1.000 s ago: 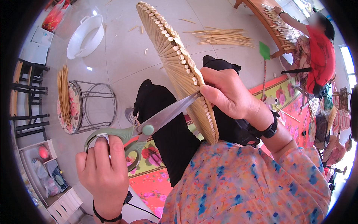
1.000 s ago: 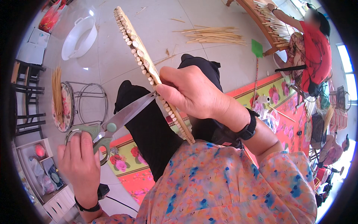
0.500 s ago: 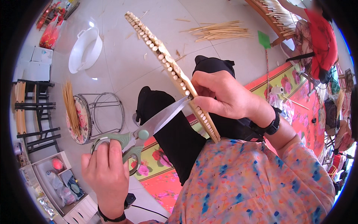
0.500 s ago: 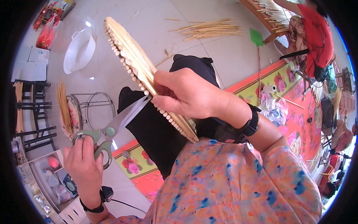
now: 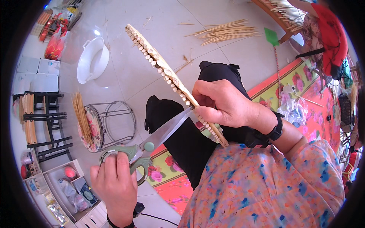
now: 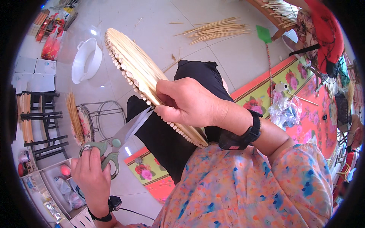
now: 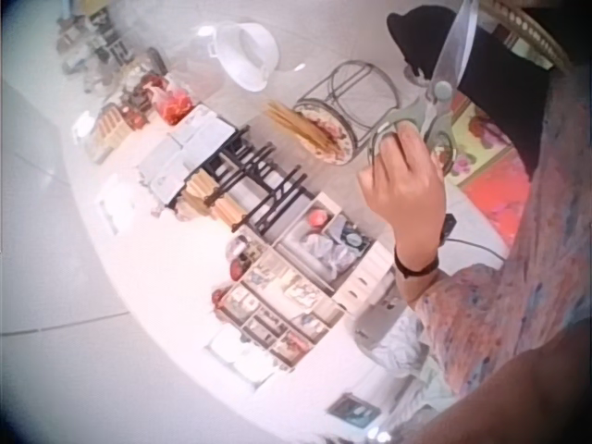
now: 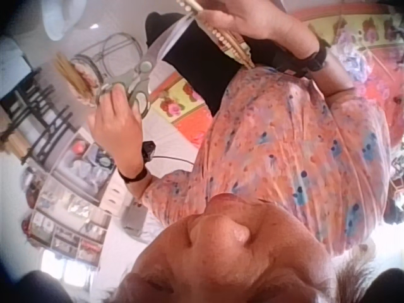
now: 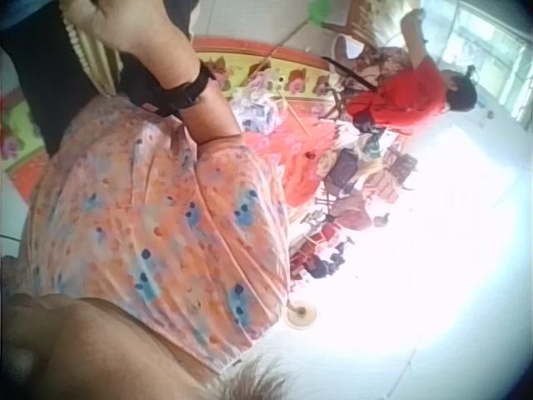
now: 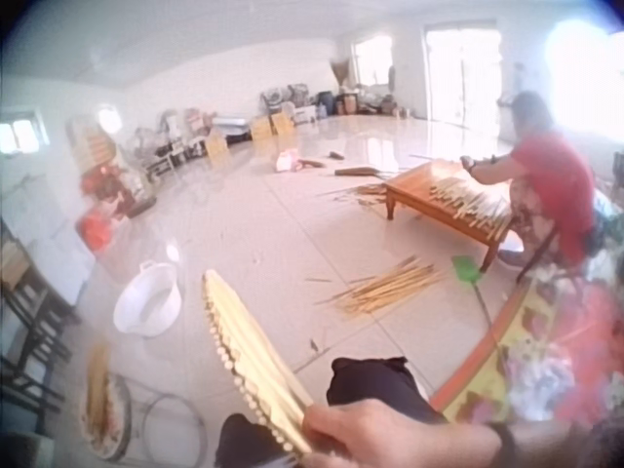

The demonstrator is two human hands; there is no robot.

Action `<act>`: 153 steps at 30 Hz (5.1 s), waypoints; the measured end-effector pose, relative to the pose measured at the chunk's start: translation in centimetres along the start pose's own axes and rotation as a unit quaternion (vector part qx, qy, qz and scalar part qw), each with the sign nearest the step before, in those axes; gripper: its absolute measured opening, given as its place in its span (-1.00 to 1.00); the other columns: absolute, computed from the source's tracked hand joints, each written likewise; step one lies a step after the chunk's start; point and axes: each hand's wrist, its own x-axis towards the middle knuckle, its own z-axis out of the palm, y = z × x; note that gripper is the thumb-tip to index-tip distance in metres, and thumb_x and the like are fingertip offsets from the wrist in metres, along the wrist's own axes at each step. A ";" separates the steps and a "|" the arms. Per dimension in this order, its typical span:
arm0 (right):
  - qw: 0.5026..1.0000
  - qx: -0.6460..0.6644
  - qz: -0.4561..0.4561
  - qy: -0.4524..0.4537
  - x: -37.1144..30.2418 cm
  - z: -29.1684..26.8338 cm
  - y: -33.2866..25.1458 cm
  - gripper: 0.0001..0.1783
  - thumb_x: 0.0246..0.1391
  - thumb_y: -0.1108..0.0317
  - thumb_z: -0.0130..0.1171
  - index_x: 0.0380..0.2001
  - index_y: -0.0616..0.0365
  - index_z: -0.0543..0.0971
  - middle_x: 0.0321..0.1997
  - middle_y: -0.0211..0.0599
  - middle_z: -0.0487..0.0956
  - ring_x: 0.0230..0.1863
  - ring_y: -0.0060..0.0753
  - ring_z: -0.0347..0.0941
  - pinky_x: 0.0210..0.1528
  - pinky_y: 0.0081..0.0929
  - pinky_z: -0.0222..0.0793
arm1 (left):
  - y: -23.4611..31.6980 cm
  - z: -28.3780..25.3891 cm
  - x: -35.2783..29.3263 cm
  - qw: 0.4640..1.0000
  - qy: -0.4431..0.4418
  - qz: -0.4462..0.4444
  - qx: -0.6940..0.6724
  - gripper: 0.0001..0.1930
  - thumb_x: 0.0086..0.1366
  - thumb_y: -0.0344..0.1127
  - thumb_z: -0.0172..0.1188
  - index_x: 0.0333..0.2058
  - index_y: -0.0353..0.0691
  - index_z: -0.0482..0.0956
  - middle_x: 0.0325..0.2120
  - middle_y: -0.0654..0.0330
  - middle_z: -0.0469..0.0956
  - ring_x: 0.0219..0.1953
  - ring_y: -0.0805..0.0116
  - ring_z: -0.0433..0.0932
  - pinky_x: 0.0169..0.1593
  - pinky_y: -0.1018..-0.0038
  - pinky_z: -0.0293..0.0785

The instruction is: The person is weaving a bamboo basket by threading a string through a circular bamboo frame and cutting the ends of bamboo sticks with scissors.

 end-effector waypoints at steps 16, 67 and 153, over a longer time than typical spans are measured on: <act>1.000 -0.011 -0.013 0.017 -0.1 0.2 0.0 -0.76 0.11 0.31 0.11 -0.34 0.32 0.45 -0.57 -0.28 0.40 -0.58 -0.43 0.34 -0.50 -0.49 0.29 | 0.8 -1.2 0.1 0.999 0.009 -0.005 0.043 -0.59 -0.12 -0.40 0.32 -0.21 -0.29 0.53 -0.41 0.18 0.44 -0.43 0.25 0.47 -0.31 0.34 0.20; 0.999 -0.031 0.017 -0.003 -0.1 -0.3 -0.9 -0.73 0.07 0.28 0.19 -0.41 0.28 0.42 -0.57 0.01 0.48 -0.50 0.08 0.48 -0.39 -0.20 0.41 | 0.6 8.5 -1.0 0.981 0.060 -0.019 -0.186 -0.53 -0.27 -0.47 0.42 -0.27 -0.25 0.52 -0.46 0.13 0.56 -0.49 0.13 0.51 -0.36 0.30 0.38; 0.998 -0.027 0.054 -0.015 -0.1 -0.7 -1.3 -0.76 0.10 0.33 0.14 -0.32 0.33 0.45 -0.54 -0.16 0.48 -0.53 -0.29 0.44 -0.42 -0.42 0.39 | 1.6 7.3 -1.8 0.973 0.018 -0.101 -0.207 -0.51 -0.29 -0.44 0.39 -0.26 -0.22 0.47 -0.47 0.20 0.49 -0.50 0.15 0.45 -0.35 0.30 0.28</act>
